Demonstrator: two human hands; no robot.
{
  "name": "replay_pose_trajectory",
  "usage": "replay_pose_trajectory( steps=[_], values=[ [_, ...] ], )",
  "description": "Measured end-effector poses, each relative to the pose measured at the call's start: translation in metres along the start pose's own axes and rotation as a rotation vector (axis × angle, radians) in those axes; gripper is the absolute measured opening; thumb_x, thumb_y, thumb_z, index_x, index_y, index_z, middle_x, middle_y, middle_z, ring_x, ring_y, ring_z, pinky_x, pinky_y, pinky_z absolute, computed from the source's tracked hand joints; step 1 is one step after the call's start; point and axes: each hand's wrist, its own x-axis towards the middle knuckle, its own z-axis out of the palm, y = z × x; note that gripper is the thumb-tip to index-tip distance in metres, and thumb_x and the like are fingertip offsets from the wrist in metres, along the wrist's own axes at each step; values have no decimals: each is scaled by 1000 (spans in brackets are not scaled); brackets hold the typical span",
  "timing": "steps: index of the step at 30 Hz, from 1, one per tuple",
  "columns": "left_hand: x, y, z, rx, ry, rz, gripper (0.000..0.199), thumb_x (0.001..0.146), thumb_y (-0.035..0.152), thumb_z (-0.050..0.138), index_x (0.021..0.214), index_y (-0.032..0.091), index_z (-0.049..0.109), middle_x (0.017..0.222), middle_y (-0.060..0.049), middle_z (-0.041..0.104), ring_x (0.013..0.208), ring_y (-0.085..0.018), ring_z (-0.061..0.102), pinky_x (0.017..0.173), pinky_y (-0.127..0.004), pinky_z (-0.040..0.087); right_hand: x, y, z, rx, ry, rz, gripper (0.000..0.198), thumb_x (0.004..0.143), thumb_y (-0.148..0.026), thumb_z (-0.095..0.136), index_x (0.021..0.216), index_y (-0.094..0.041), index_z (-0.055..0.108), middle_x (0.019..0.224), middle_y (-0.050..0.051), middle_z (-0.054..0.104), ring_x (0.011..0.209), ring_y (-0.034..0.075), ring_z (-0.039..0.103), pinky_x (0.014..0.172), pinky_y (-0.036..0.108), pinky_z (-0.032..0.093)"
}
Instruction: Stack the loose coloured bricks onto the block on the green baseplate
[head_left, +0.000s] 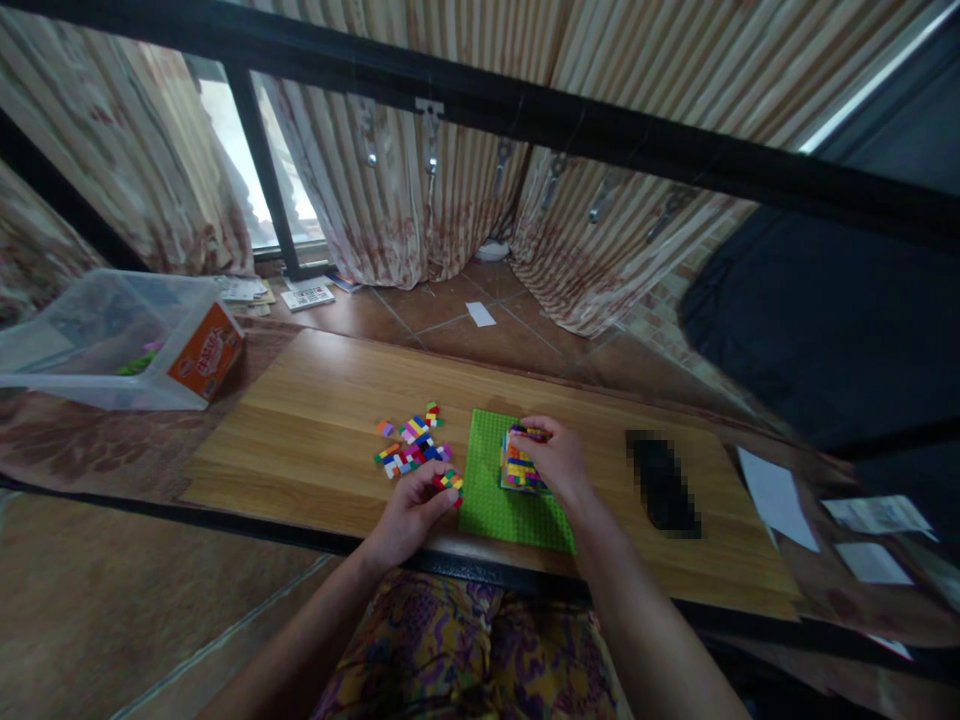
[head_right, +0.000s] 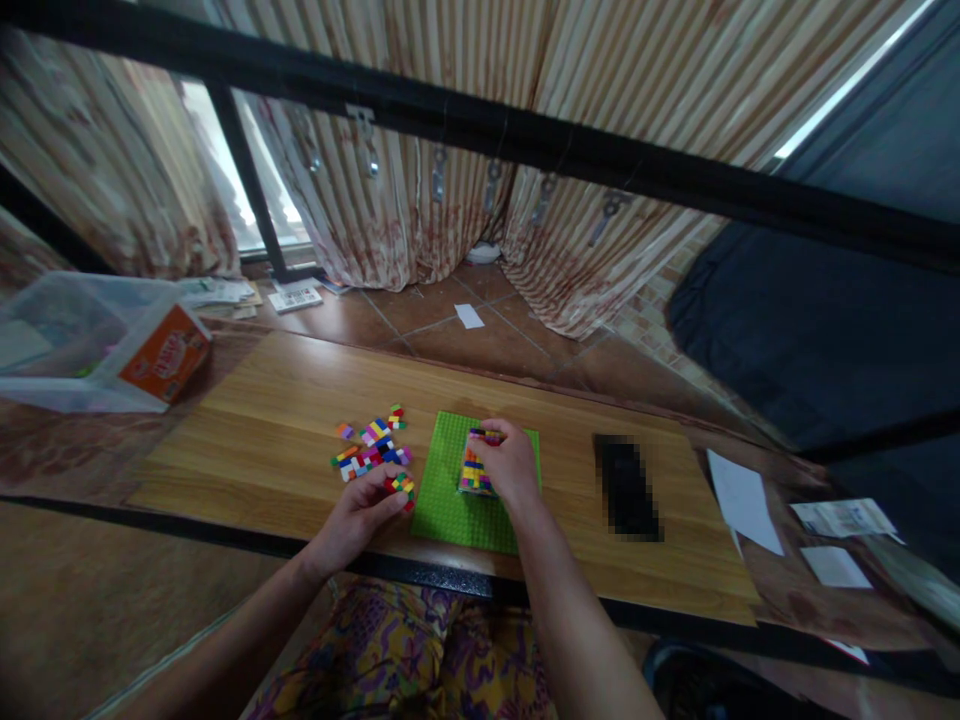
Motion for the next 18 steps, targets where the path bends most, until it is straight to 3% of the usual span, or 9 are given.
replay_pose_trajectory(
  steps=[6, 9, 12, 15, 18],
  values=[
    [-1, 1, 2, -22, -5, -51, 25, 75, 35, 72, 87, 15, 61, 68, 2, 56, 59, -9, 47, 56, -21, 36, 0, -3, 1, 4, -22, -24, 27, 61, -36, 71, 83, -20, 70, 75, 3, 70, 67, 20, 65, 62, 32, 51],
    [0, -2, 1, -9, 25, -55, 30, 72, 38, 74, 87, 16, 61, 67, 3, 56, 57, -9, 48, 55, -20, 37, 0, -1, -2, 25, -17, -64, 35, 61, -39, 72, 89, -19, 69, 87, 6, 72, 77, 21, 67, 70, 34, 52],
    [1, -3, 1, 19, 65, -42, 33, 69, 39, 76, 88, 16, 62, 68, 3, 59, 58, -10, 50, 56, -21, 39, -6, 1, -13, 75, 88, -129, 40, 65, -42, 70, 98, -20, 68, 102, 9, 71, 89, 23, 66, 79, 37, 52],
    [1, -1, 2, 56, 84, -21, 31, 69, 37, 76, 87, 16, 63, 72, 2, 61, 64, -11, 54, 62, -22, 43, -25, 3, -26, 103, 212, -181, 31, 74, -42, 63, 96, -21, 68, 101, 9, 71, 93, 24, 65, 83, 39, 50],
    [-2, -2, 8, 32, 118, -8, 28, 70, 34, 75, 88, 16, 64, 73, 1, 62, 68, -11, 54, 65, -22, 45, -58, 7, -30, 201, 199, -178, 25, 79, -41, 60, 91, -21, 69, 94, 8, 72, 85, 22, 66, 80, 38, 51]
  ],
)
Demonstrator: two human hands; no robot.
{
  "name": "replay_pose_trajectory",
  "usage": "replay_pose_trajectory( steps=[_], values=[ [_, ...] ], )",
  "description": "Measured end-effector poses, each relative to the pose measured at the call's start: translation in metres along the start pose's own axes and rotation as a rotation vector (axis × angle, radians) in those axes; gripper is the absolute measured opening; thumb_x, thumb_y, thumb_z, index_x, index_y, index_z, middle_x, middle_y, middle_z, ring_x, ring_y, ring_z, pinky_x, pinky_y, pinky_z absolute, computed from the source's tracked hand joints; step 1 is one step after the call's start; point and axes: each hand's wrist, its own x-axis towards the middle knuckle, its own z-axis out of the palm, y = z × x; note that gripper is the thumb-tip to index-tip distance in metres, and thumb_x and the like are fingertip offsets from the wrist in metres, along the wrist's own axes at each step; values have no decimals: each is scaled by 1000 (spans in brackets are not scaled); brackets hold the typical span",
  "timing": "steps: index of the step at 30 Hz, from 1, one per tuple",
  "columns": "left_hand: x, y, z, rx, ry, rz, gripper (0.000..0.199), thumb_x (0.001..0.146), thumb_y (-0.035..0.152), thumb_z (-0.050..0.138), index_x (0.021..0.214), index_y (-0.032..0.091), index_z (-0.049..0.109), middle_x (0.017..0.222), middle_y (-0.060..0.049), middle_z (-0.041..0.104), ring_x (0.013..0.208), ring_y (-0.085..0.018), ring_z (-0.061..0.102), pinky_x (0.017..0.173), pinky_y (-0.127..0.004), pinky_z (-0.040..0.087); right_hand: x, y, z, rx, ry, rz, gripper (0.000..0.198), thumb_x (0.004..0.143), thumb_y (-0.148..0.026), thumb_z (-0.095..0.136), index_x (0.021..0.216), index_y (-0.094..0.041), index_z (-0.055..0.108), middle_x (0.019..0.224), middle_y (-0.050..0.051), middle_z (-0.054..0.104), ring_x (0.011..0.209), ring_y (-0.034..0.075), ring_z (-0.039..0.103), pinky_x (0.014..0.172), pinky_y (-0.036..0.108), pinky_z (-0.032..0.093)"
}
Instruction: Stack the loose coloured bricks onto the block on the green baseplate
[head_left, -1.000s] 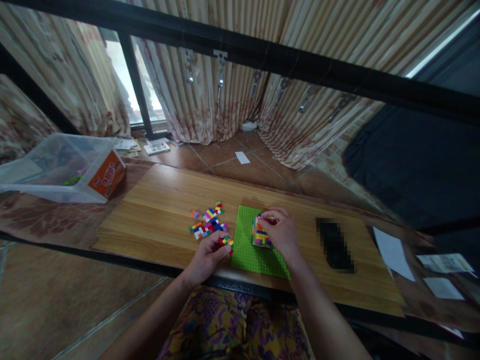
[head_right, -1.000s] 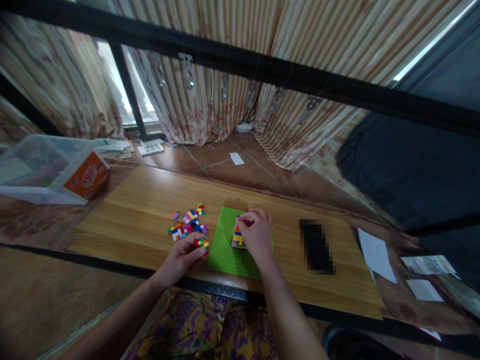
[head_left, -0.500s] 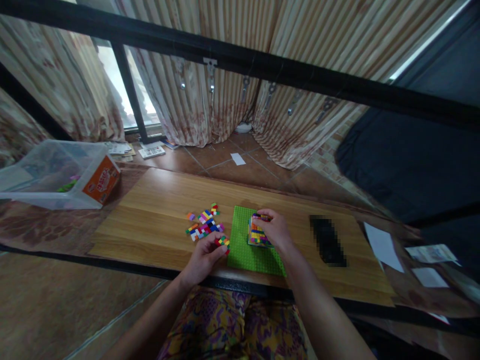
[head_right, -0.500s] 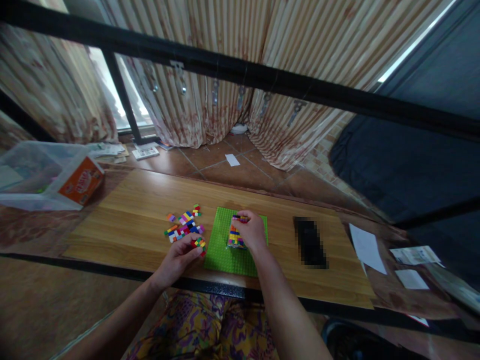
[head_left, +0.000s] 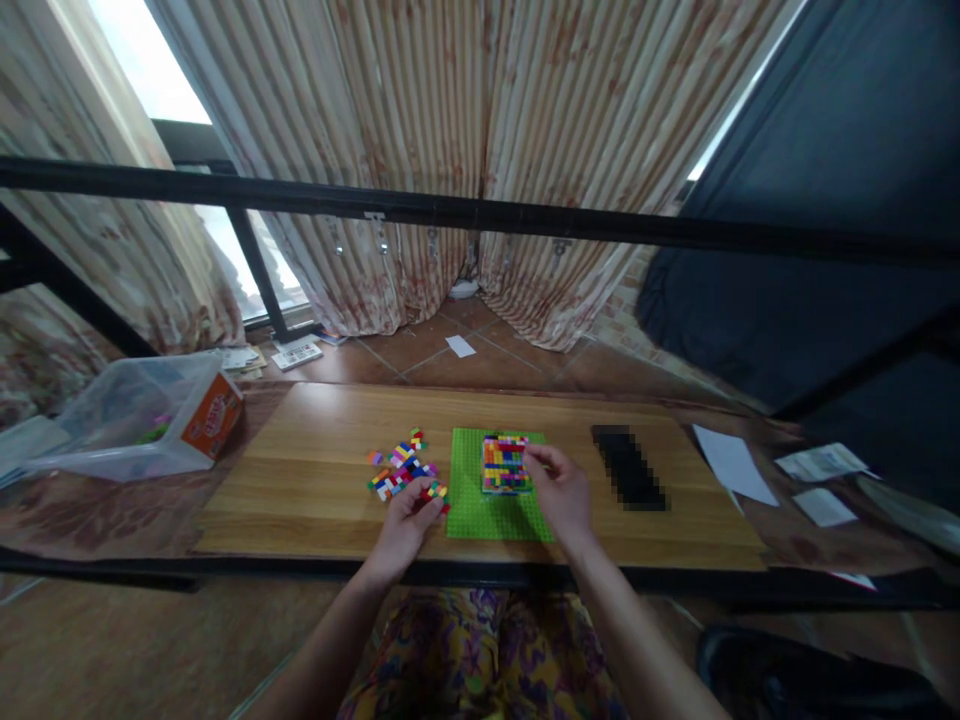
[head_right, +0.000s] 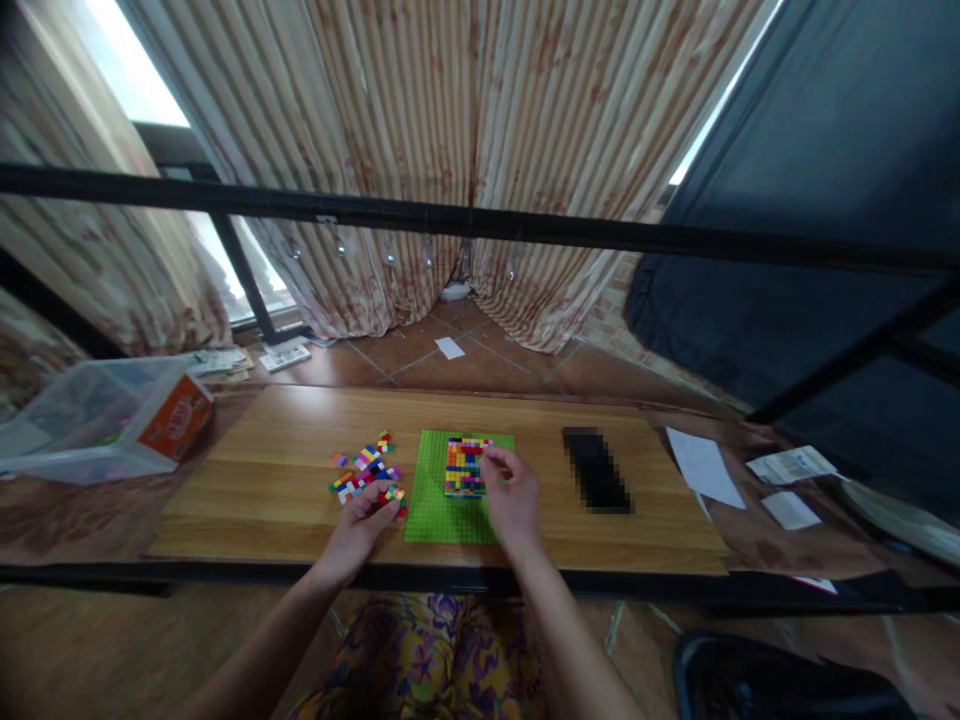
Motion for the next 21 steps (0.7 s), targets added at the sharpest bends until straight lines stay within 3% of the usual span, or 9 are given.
replay_pose_trajectory(
  steps=[8, 13, 21],
  values=[
    [-36, 21, 42, -36, -30, 3, 26, 70, 29, 74, 92, 17, 66, 80, 0, 65, 70, -13, 59, 69, -25, 49, -81, -8, 6, 263, -173, 120, 21, 77, -39, 64, 85, -20, 71, 83, 5, 73, 79, 22, 67, 75, 34, 52],
    [-53, 40, 63, 16, -104, 19, 25, 69, 27, 74, 91, 16, 67, 75, 1, 65, 65, -12, 58, 67, -25, 49, -96, -22, 3, 408, -252, 139, 19, 76, -36, 67, 86, -20, 70, 81, 3, 73, 74, 19, 66, 72, 31, 53],
    [-72, 51, 81, 78, -163, 34, 26, 70, 30, 74, 90, 16, 66, 78, 0, 65, 69, -13, 57, 68, -25, 48, -109, -32, -20, 428, -212, 109, 13, 74, -32, 69, 77, -19, 71, 74, 2, 69, 68, 16, 62, 67, 27, 50]
  ],
)
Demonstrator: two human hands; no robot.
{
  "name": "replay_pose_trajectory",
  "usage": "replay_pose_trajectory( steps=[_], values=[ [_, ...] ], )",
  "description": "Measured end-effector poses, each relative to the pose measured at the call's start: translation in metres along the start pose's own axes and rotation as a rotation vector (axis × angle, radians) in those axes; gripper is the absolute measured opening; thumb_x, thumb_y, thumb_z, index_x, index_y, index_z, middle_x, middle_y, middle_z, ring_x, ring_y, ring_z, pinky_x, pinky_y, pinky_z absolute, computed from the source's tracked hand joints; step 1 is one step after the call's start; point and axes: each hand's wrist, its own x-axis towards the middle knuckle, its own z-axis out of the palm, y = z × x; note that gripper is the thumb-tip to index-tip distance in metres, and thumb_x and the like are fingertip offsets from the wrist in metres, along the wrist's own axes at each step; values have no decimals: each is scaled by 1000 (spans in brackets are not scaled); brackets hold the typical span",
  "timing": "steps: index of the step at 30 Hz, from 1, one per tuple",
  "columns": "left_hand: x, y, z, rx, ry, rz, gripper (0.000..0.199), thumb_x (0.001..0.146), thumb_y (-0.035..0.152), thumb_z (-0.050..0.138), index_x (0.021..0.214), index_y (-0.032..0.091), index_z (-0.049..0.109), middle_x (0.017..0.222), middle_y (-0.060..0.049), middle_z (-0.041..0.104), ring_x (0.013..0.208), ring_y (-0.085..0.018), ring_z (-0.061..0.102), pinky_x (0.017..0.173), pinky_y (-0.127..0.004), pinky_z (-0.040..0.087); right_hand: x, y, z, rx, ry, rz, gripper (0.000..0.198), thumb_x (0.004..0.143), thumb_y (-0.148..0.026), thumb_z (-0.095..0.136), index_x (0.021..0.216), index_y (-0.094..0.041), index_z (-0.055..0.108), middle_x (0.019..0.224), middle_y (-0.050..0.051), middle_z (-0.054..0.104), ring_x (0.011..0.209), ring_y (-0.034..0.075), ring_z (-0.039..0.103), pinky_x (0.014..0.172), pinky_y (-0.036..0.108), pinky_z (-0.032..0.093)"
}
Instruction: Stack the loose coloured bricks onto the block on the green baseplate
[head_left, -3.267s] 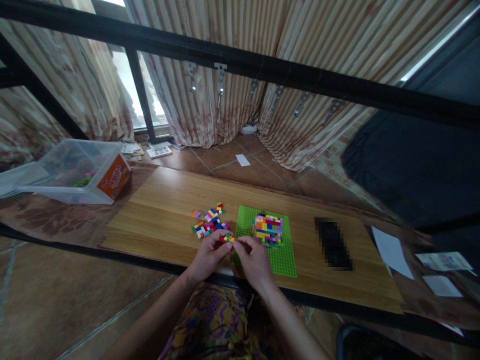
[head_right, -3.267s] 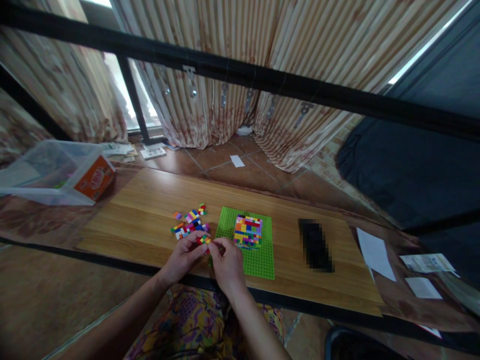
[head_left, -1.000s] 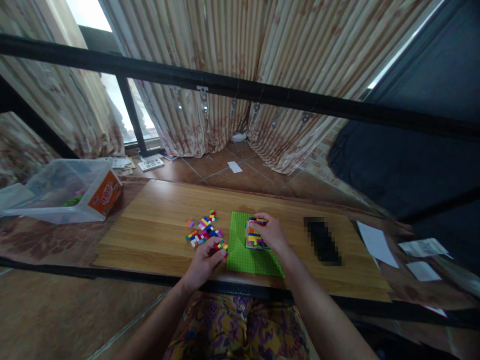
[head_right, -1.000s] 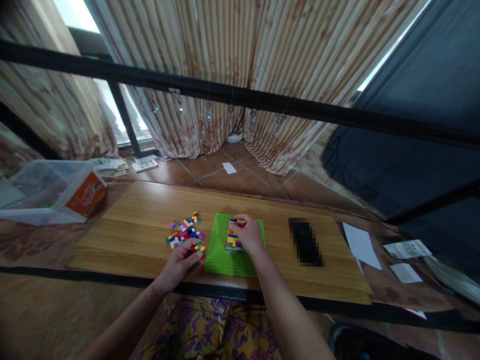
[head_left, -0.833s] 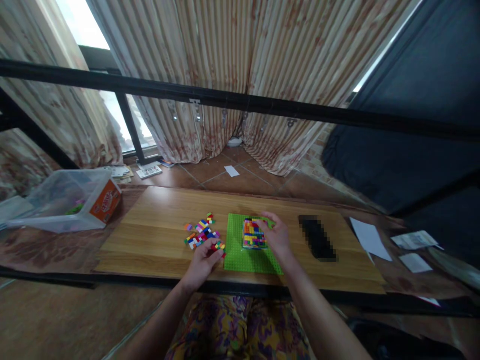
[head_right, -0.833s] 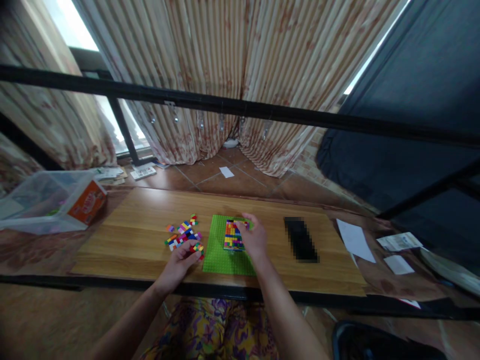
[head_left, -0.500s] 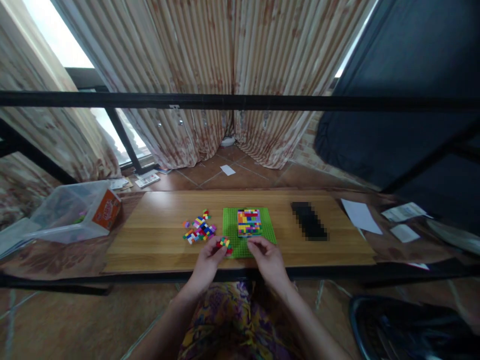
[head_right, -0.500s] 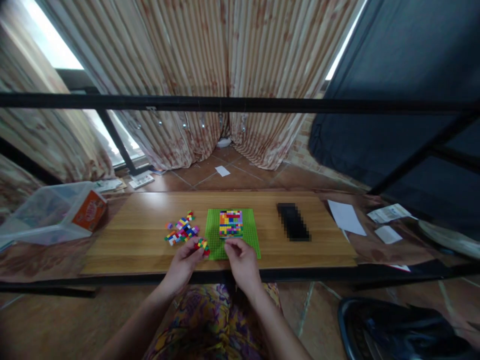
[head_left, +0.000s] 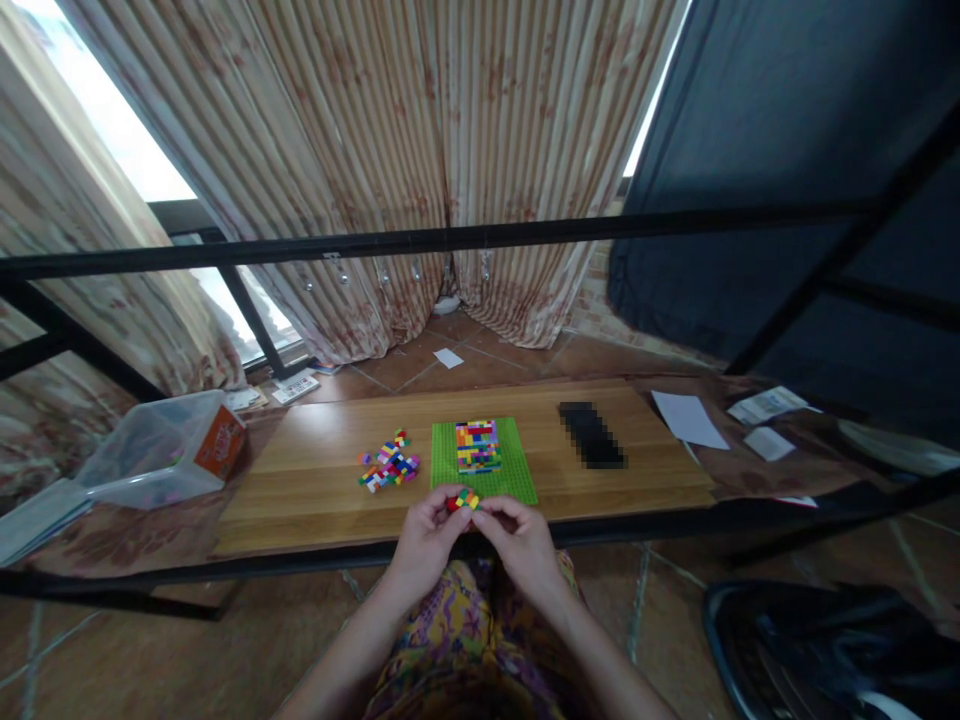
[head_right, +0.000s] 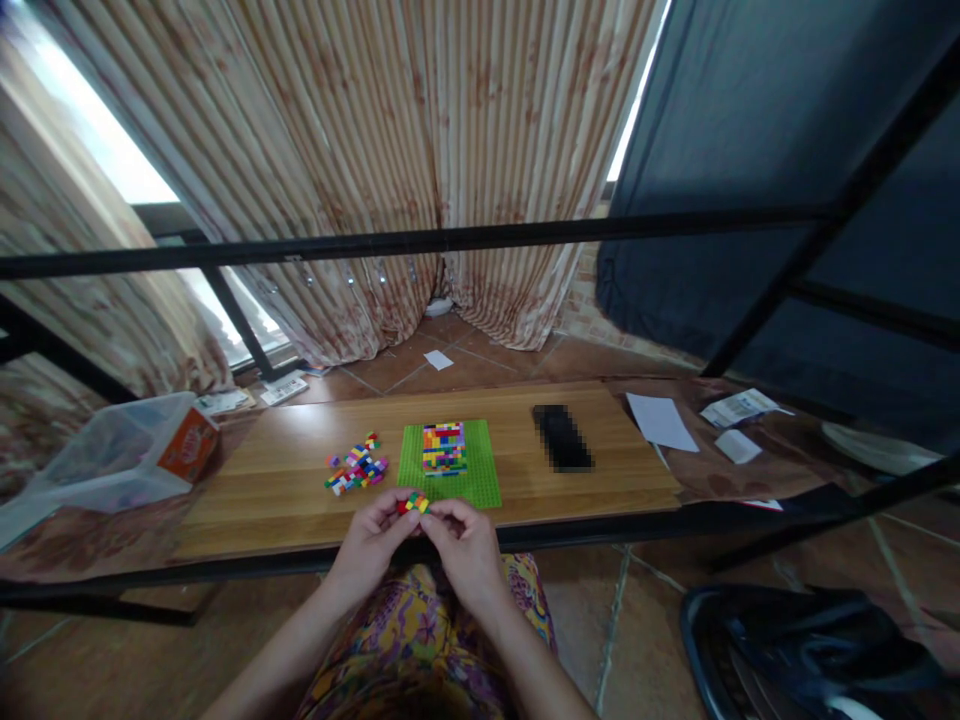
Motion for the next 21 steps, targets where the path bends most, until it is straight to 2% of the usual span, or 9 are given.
replay_pose_trajectory(
  steps=[6, 12, 16, 18, 21],
  values=[
    [0, 5, 8, 155, -100, 43, 19, 75, 31, 70, 82, 14, 65, 72, 1, 61, 67, -12, 53, 66, -23, 44, -7, -7, -12, -40, 26, 10, 17, 74, -35, 69, 71, -18, 72, 69, 2, 67, 67, 16, 58, 65, 26, 45],
    [9, -2, 9, 215, -136, 1, 20, 76, 34, 69, 77, 14, 64, 66, 1, 57, 63, -12, 50, 63, -23, 41, -1, 4, -20, 101, 10, 128, 22, 70, -41, 72, 71, -19, 76, 69, 3, 70, 67, 17, 59, 67, 28, 46],
    [23, -18, -1, 210, -26, -57, 26, 73, 36, 70, 87, 15, 65, 70, 0, 61, 65, -14, 53, 64, -24, 43, 26, 17, -37, 73, 149, 164, 23, 67, -42, 74, 75, -21, 77, 75, 5, 73, 73, 20, 64, 73, 32, 49],
    [32, -25, -8, 198, 37, -72, 28, 71, 37, 71, 87, 16, 65, 70, 0, 61, 66, -15, 54, 65, -25, 44, 49, 23, -48, 1, 226, 121, 23, 68, -42, 73, 77, -22, 77, 79, 5, 74, 78, 22, 65, 76, 34, 49],
    [44, -33, -23, 206, 79, -66, 27, 70, 38, 72, 84, 16, 66, 70, 0, 61, 67, -15, 55, 65, -25, 44, 84, 28, -60, -156, 238, 6, 20, 73, -39, 68, 80, -22, 77, 84, 5, 73, 82, 22, 65, 78, 35, 49]
  ],
)
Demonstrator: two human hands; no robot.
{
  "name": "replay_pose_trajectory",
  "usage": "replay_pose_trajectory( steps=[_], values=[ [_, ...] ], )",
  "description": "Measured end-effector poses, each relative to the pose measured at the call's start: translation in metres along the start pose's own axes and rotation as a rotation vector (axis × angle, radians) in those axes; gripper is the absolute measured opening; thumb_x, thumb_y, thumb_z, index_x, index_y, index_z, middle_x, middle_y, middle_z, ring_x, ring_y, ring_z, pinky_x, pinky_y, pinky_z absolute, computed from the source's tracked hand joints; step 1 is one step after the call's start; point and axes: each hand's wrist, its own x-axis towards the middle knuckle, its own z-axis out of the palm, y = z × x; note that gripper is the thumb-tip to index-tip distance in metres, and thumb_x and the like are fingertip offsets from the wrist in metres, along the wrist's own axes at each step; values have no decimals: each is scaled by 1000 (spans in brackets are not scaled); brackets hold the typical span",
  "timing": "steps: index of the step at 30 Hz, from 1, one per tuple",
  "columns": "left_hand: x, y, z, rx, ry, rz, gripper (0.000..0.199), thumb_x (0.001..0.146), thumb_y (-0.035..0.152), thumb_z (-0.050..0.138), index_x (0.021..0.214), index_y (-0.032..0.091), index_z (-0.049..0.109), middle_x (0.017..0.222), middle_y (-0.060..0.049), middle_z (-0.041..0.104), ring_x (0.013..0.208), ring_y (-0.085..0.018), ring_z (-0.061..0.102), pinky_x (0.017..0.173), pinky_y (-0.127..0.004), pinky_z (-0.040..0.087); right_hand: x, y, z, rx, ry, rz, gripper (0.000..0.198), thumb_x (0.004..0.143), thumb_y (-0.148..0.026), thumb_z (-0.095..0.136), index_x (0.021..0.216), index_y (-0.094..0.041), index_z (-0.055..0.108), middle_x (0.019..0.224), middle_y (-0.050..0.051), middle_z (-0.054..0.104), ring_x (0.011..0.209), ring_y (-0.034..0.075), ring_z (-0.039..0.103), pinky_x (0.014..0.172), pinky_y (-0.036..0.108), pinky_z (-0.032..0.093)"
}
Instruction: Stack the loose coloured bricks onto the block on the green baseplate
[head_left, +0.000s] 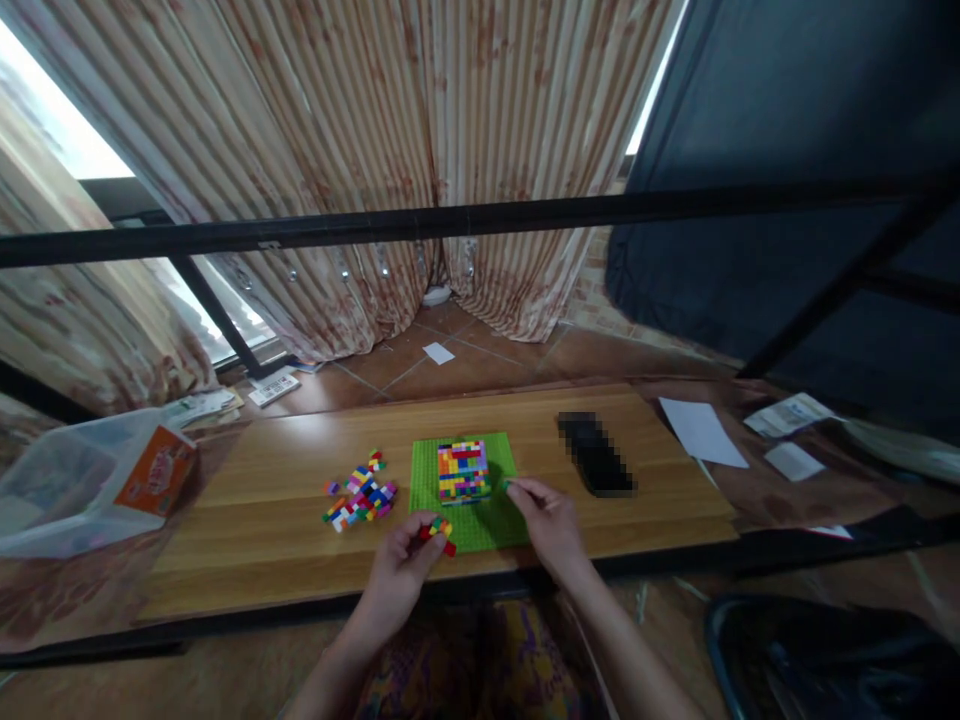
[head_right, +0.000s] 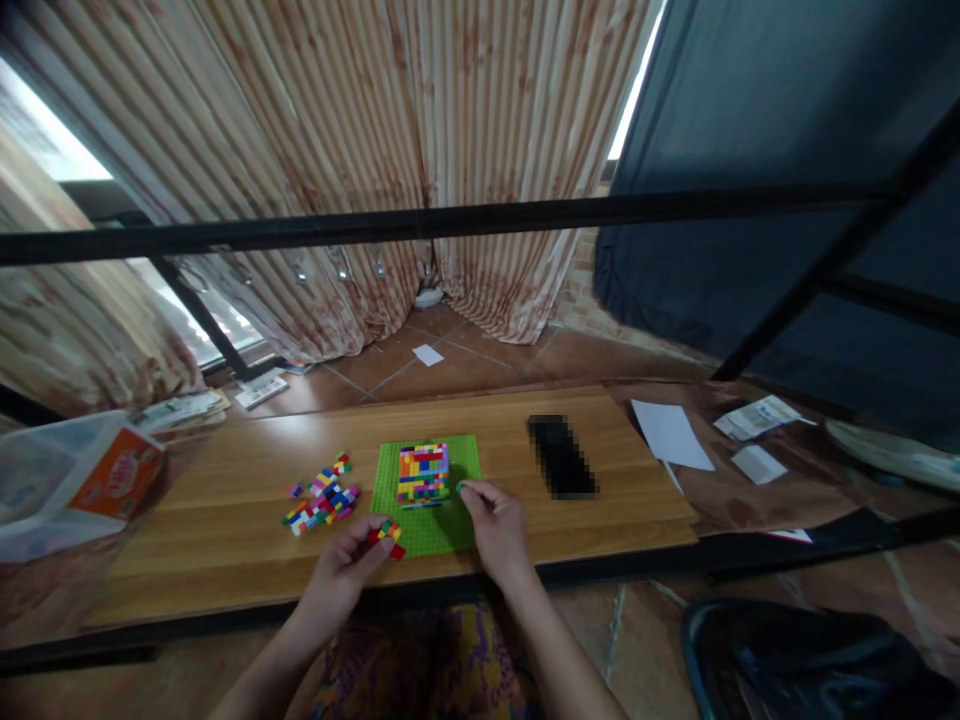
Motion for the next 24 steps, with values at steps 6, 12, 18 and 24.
replay_pose_trajectory(
  steps=[6, 12, 18, 24],
  values=[
    [13, -19, -27, 53, 50, 1, 26, 73, 39, 70, 82, 16, 66, 71, 0, 60, 67, -15, 54, 62, -24, 43, 40, 3, 15, -206, -31, -114, 19, 77, -36, 63, 79, -22, 76, 84, 6, 72, 81, 21, 64, 74, 33, 49],
    [11, -34, -39, 50, 43, 13, 19, 80, 34, 65, 89, 17, 67, 78, -2, 62, 76, -16, 55, 70, -24, 44, 50, 8, 22, -255, -50, -133, 15, 75, -33, 66, 78, -22, 75, 80, 4, 70, 78, 20, 63, 72, 32, 48],
    [13, -36, -40, -5, -5, 26, 16, 80, 32, 66, 87, 17, 66, 79, -2, 62, 74, -15, 55, 68, -23, 44, 53, 9, 24, -264, -74, -71, 13, 71, -34, 69, 76, -22, 74, 79, 3, 72, 75, 20, 64, 72, 33, 49],
    [13, -37, -42, -78, -44, 12, 14, 82, 30, 65, 88, 17, 65, 79, -1, 61, 74, -14, 56, 67, -22, 45, 61, 10, 29, -173, -64, 4, 14, 66, -33, 73, 71, -20, 72, 71, 2, 71, 68, 18, 63, 68, 31, 49]
  ],
)
